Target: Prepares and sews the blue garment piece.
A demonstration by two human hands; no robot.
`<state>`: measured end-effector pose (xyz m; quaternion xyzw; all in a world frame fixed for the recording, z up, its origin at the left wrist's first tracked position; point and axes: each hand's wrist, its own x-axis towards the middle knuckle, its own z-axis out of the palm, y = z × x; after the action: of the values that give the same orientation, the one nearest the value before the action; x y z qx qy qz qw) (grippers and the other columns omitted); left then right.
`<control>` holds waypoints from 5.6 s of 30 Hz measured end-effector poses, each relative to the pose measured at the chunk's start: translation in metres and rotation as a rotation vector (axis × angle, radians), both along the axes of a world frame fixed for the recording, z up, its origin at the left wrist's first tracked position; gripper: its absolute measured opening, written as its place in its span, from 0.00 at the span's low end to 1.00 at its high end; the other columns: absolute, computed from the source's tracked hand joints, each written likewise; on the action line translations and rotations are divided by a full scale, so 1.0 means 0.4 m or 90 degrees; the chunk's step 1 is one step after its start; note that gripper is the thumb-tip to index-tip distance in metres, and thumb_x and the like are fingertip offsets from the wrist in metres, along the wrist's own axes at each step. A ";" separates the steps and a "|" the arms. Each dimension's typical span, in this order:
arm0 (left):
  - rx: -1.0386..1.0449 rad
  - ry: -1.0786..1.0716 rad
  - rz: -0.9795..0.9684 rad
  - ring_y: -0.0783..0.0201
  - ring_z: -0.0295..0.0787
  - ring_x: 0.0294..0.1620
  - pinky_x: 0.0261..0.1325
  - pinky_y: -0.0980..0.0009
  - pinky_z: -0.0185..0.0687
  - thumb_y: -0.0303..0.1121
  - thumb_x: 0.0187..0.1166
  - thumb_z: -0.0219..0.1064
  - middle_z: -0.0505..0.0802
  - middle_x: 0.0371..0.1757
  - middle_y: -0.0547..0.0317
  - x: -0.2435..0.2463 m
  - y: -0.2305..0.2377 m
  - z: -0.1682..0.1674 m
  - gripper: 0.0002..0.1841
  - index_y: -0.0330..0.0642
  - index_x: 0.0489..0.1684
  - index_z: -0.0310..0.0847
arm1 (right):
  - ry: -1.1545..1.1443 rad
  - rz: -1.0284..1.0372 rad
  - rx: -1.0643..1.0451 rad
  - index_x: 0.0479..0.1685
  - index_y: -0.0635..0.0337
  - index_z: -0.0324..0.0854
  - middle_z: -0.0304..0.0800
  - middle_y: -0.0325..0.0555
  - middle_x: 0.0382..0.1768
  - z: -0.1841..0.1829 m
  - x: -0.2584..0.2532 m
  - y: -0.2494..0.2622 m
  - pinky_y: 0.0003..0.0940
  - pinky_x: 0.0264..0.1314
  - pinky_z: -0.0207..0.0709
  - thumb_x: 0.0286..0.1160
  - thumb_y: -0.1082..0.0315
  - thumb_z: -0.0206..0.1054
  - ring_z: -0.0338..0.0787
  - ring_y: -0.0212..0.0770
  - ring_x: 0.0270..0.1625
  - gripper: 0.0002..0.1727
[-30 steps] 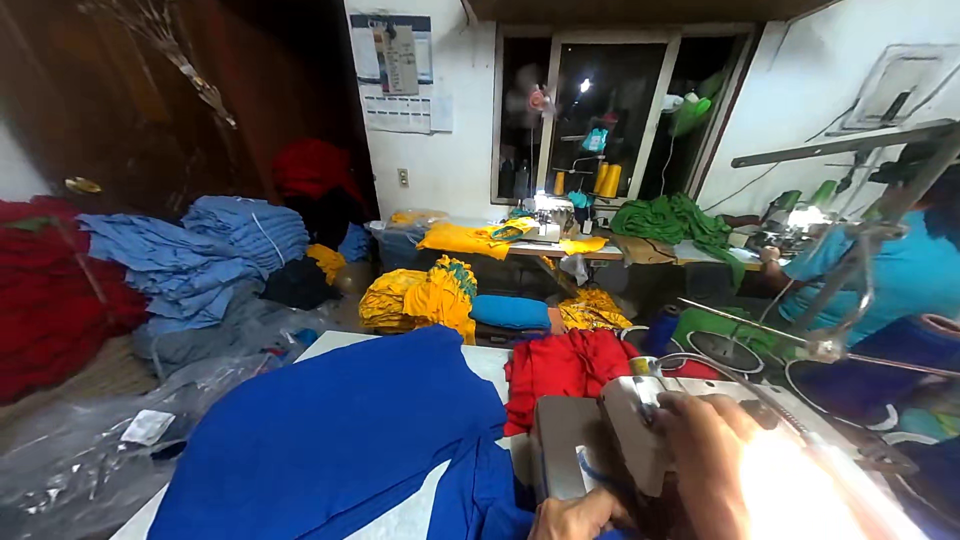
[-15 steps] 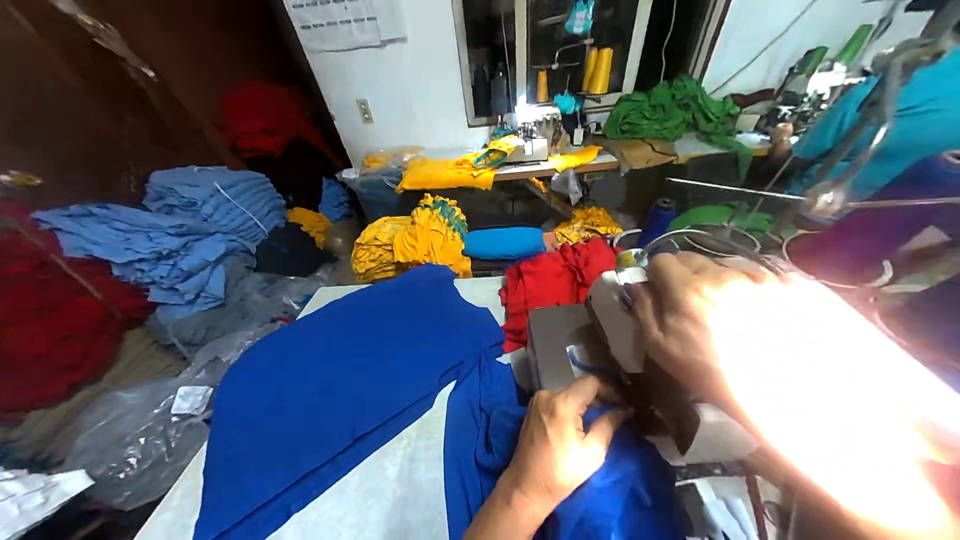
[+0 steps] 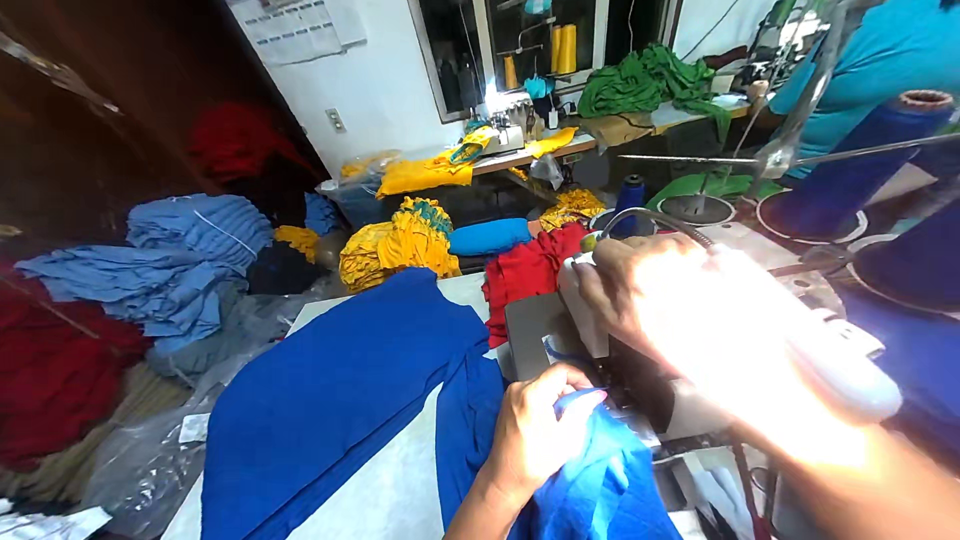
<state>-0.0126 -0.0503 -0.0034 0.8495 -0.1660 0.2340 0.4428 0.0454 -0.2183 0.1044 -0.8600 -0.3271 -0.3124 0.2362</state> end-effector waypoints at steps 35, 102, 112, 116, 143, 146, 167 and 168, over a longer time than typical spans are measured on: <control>-0.024 -0.010 -0.058 0.81 0.90 0.34 0.44 0.84 0.85 0.33 0.76 0.72 0.95 0.31 0.63 0.010 0.021 0.001 0.08 0.37 0.38 0.91 | -0.114 0.035 -0.137 0.38 0.62 0.85 0.85 0.53 0.28 0.009 0.074 0.001 0.55 0.47 0.76 0.82 0.63 0.63 0.89 0.57 0.37 0.12; -0.158 -0.085 -0.150 0.70 0.92 0.51 0.57 0.74 0.89 0.24 0.76 0.71 0.95 0.45 0.59 -0.070 0.058 -0.041 0.01 0.38 0.37 0.89 | 0.496 -0.015 0.189 0.38 0.62 0.91 0.93 0.51 0.35 -0.431 -0.347 -0.107 0.55 0.50 0.83 0.88 0.51 0.54 0.92 0.52 0.45 0.26; -0.107 0.183 -0.246 0.69 0.84 0.69 0.73 0.73 0.80 0.37 0.79 0.72 0.93 0.59 0.58 -0.271 0.139 -0.024 0.08 0.45 0.35 0.93 | 0.503 0.091 0.122 0.45 0.70 0.86 0.93 0.62 0.43 -0.423 -0.386 -0.057 0.57 0.58 0.81 0.89 0.64 0.56 0.93 0.61 0.51 0.18; 0.009 0.248 -0.074 0.71 0.88 0.61 0.66 0.75 0.82 0.35 0.74 0.74 0.94 0.53 0.55 -0.263 0.146 -0.165 0.08 0.42 0.32 0.96 | 0.498 0.144 0.294 0.43 0.69 0.85 0.90 0.49 0.33 -0.384 -0.399 -0.039 0.29 0.41 0.87 0.86 0.70 0.57 0.91 0.35 0.34 0.12; 0.006 -0.010 -0.173 0.71 0.85 0.68 0.67 0.75 0.84 0.31 0.69 0.77 0.93 0.59 0.66 -0.037 0.146 0.166 0.02 0.47 0.28 0.93 | 0.808 0.240 0.766 0.52 0.59 0.80 0.95 0.26 0.39 -0.240 -0.360 0.002 0.21 0.53 0.87 0.64 0.81 0.74 0.93 0.20 0.43 0.18; -0.034 0.085 -0.214 0.65 0.82 0.76 0.75 0.69 0.81 0.31 0.76 0.73 0.91 0.68 0.55 -0.024 0.167 0.015 0.05 0.41 0.35 0.94 | 0.996 0.309 0.974 0.45 0.51 0.86 0.97 0.32 0.39 -0.355 -0.372 -0.001 0.25 0.53 0.87 0.81 0.74 0.60 0.94 0.25 0.44 0.10; 0.033 0.060 -0.236 0.65 0.85 0.73 0.76 0.71 0.80 0.33 0.75 0.75 0.95 0.60 0.53 -0.074 0.135 0.025 0.07 0.39 0.31 0.94 | 0.469 0.065 0.627 0.48 0.63 0.82 0.92 0.29 0.40 -0.368 -0.343 -0.063 0.17 0.41 0.86 0.59 0.74 0.81 0.89 0.19 0.37 0.18; 0.023 0.069 -0.237 0.65 0.84 0.74 0.76 0.70 0.80 0.33 0.75 0.75 0.94 0.61 0.54 -0.073 0.137 0.019 0.07 0.39 0.31 0.94 | 0.508 0.068 0.631 0.50 0.63 0.81 0.92 0.30 0.42 -0.374 -0.356 -0.070 0.18 0.41 0.87 0.57 0.75 0.82 0.89 0.20 0.37 0.21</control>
<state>-0.0417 0.0046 0.0042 0.8232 -0.3007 0.0989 0.4714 -0.0970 -0.2463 -0.0451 -0.6814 -0.0728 -0.0702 0.7249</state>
